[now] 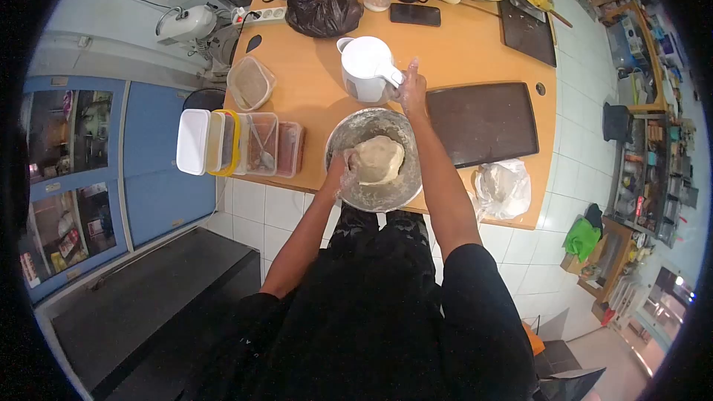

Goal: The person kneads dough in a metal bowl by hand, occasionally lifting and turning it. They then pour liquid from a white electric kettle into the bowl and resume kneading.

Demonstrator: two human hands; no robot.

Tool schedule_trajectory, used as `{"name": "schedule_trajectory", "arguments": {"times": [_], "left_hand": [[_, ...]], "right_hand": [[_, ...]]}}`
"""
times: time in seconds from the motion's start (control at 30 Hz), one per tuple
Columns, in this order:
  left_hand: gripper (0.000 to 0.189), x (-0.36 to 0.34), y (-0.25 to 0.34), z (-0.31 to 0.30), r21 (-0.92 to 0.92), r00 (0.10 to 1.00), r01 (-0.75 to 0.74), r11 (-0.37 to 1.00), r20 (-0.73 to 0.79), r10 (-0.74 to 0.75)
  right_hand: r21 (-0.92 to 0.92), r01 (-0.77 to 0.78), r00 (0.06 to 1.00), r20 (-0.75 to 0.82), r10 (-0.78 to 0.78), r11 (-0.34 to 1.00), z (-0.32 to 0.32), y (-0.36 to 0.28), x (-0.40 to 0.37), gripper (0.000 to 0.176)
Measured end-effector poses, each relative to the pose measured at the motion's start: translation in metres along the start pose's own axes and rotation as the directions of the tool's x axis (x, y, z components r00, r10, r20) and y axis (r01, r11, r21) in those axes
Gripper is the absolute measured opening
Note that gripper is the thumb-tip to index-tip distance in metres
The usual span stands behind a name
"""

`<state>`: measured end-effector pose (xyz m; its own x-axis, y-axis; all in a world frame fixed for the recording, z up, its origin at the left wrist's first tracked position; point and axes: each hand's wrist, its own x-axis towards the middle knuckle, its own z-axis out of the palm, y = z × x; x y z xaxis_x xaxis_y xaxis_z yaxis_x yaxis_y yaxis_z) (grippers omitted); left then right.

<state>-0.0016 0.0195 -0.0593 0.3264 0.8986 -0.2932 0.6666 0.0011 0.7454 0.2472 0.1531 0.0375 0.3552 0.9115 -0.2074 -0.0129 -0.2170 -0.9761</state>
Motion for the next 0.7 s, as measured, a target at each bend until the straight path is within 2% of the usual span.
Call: {"name": "schedule_trajectory", "arguments": {"times": [0.1, 0.13, 0.2, 0.27, 0.3, 0.37, 0.43, 0.5, 0.6, 0.7], "left_hand": [[0.038, 0.012, 0.01, -0.013, -0.037, 0.995, -0.091, 0.995, -0.054, 0.089], [0.039, 0.017, 0.02, -0.017, -0.084, 0.995, -0.096, 0.992, -0.049, 0.092], [0.04, 0.027, 0.037, -0.023, -0.178, 0.995, -0.099, 0.979, -0.037, 0.094], [0.039, 0.055, 0.042, -0.019, -0.207, 0.993, -0.007, 0.978, 0.114, 0.031], [0.038, 0.069, 0.042, -0.012, -0.2, 0.984, -0.016, 0.98, 0.173, 0.051], [0.037, 0.096, 0.038, 0.004, -0.177, 0.952, -0.091, 0.98, 0.272, 0.137], [0.034, 0.102, 0.054, 0.012, 0.049, 0.934, -0.173, 0.984, 0.326, 0.148], [0.031, 0.098, 0.098, 0.006, 0.455, 0.948, -0.194, 0.869, 0.315, 0.047], [0.025, 0.112, 0.108, 0.012, 0.565, 0.82, -0.355, 0.745, 0.57, -0.042], [0.023, 0.107, 0.111, 0.02, 0.563, 0.781, -0.469, 0.681, 0.624, 0.023]], "right_hand": [[-0.207, 0.077, 0.996, 0.069, -0.064, 0.975, -0.011, -0.01, -0.001, 0.075], [-0.223, 0.207, 0.978, 0.043, -0.202, 0.953, -0.017, -0.005, -0.002, 0.068], [-0.267, 0.445, 0.887, 0.001, -0.462, 0.855, -0.03, 0.005, -0.011, 0.054], [-0.446, 0.388, 0.891, -0.041, -0.452, 0.807, -0.051, 0.001, -0.038, 0.042], [-0.529, 0.351, 0.892, -0.063, -0.448, 0.772, -0.06, -0.002, -0.057, 0.037], [-0.513, 0.345, 0.877, -0.121, -0.465, 0.786, -0.069, -0.002, -0.108, 0.034], [-0.669, 0.294, 0.853, -0.139, -0.503, 0.683, -0.077, 0.025, -0.148, 0.038], [-0.649, 0.165, 0.897, -0.214, -0.386, 0.743, -0.077, 0.051, -0.178, 0.037], [-0.469, 0.098, 0.972, -0.146, -0.186, 0.878, -0.075, 0.085, -0.188, 0.029], [-0.517, -0.007, 0.965, -0.227, -0.129, 0.856, -0.067, 0.093, -0.182, 0.023]]}}
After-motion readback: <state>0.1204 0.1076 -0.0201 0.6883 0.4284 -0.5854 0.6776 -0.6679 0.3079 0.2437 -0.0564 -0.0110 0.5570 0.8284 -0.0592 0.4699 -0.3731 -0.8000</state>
